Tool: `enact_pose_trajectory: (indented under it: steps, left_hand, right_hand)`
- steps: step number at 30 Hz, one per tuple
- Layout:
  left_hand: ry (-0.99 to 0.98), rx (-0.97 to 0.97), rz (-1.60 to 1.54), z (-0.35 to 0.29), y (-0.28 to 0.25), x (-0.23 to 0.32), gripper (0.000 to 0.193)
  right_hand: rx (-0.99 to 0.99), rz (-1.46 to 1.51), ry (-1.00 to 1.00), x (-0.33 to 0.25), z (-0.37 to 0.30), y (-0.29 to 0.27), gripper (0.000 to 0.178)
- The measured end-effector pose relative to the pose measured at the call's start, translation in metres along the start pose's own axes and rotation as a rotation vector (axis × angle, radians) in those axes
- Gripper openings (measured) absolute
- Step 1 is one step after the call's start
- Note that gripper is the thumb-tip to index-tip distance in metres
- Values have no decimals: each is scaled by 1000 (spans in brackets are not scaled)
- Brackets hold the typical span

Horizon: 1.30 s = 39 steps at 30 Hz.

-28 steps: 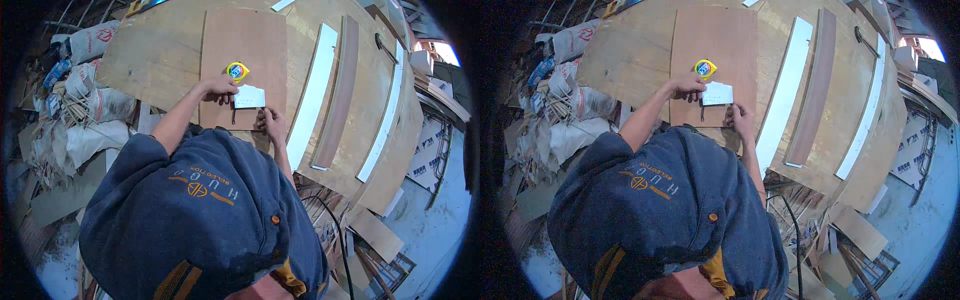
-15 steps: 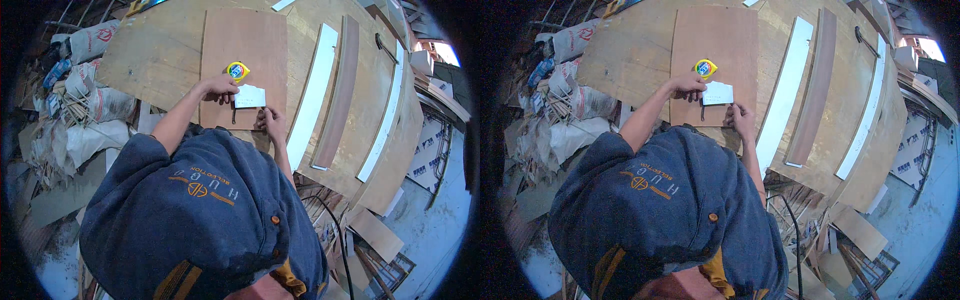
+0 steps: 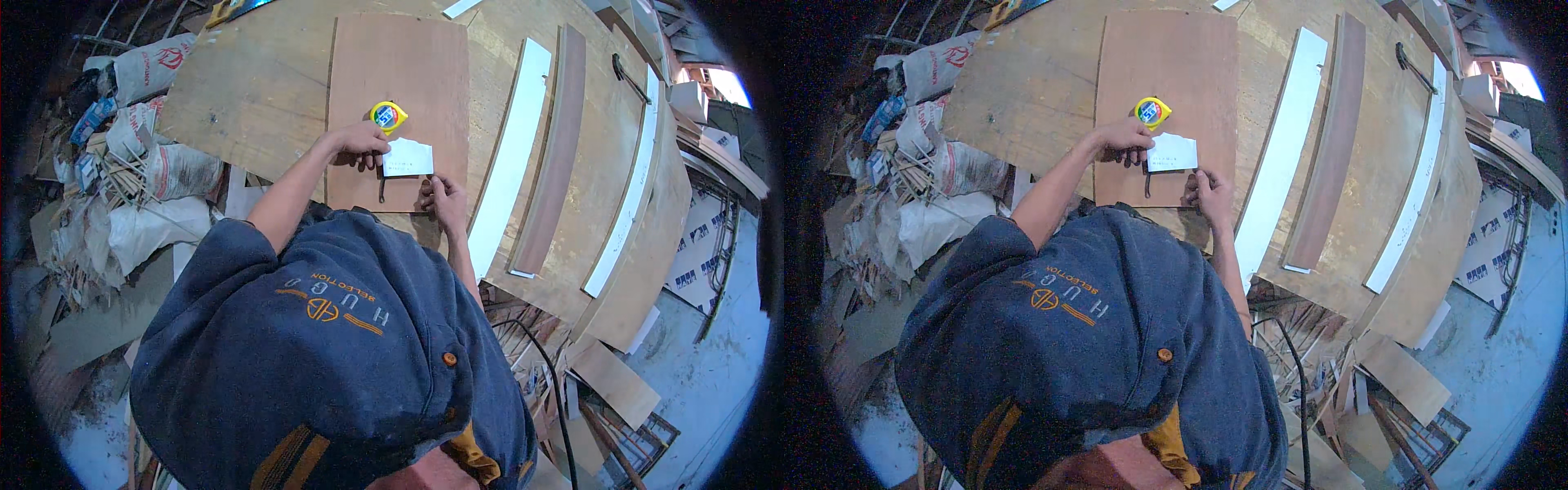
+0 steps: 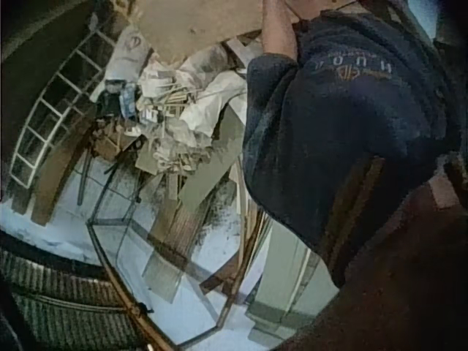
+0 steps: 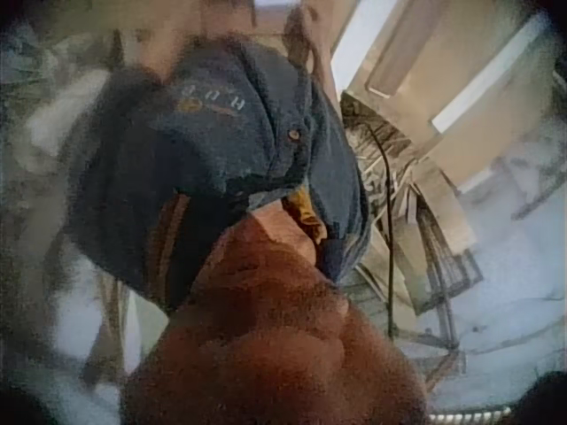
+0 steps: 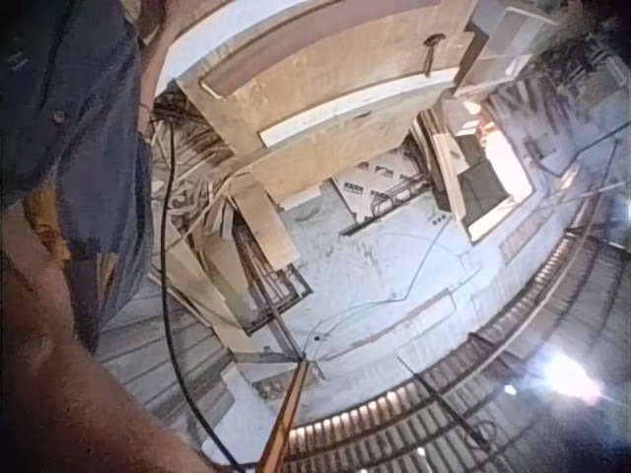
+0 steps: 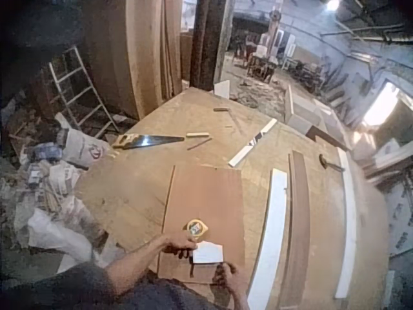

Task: The person picks up several wood pieces from the workshop floor, places them on a table, and measures the length and width of the wood using a tape measure.

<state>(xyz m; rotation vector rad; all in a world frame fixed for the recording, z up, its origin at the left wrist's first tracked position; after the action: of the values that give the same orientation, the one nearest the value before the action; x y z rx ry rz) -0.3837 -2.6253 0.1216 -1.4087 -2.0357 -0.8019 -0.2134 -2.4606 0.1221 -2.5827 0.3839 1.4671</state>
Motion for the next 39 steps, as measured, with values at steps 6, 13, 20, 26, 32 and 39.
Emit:
enact_pose_trajectory:
  steps: [6, 13, 20, 26, 32, 39]
  left_hand:
    - [11, 0, -5, -2, 1, 2, 19]
    - [3, -10, -28, 3, 1, -2, 17]
    - [20, 5, -16, 2, -1, -5, 17]
    - [-34, 8, -16, -9, 6, 9, 17]
    - [-34, 30, -27, -10, 4, 5, 17]
    - [-38, 39, -29, -8, 5, 5, 19]
  right_hand:
    - [6, 32, 1, -1, -1, 0, 27]
    - [-15, 22, 8, 1, -1, -1, 27]
    - [-18, 47, -32, -4, 1, 3, 24]
    - [-9, 24, 30, 2, 0, -1, 28]
    - [1, 57, 28, 2, 0, 1, 23]
    - [370, -362, -276, -10, -46, -49, 24]
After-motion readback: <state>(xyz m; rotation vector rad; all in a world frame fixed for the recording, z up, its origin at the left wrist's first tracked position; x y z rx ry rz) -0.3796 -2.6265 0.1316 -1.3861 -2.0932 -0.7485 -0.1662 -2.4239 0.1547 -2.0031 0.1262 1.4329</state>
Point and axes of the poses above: each hand's wrist, its own z-axis towards the middle knuckle, its own y-axis out of the palm, x = y × z, the point moved 8 cm from there along z, towards the middle knuckle, and after that the axes turned 8 degrees about -x, right-handed, at the moved point
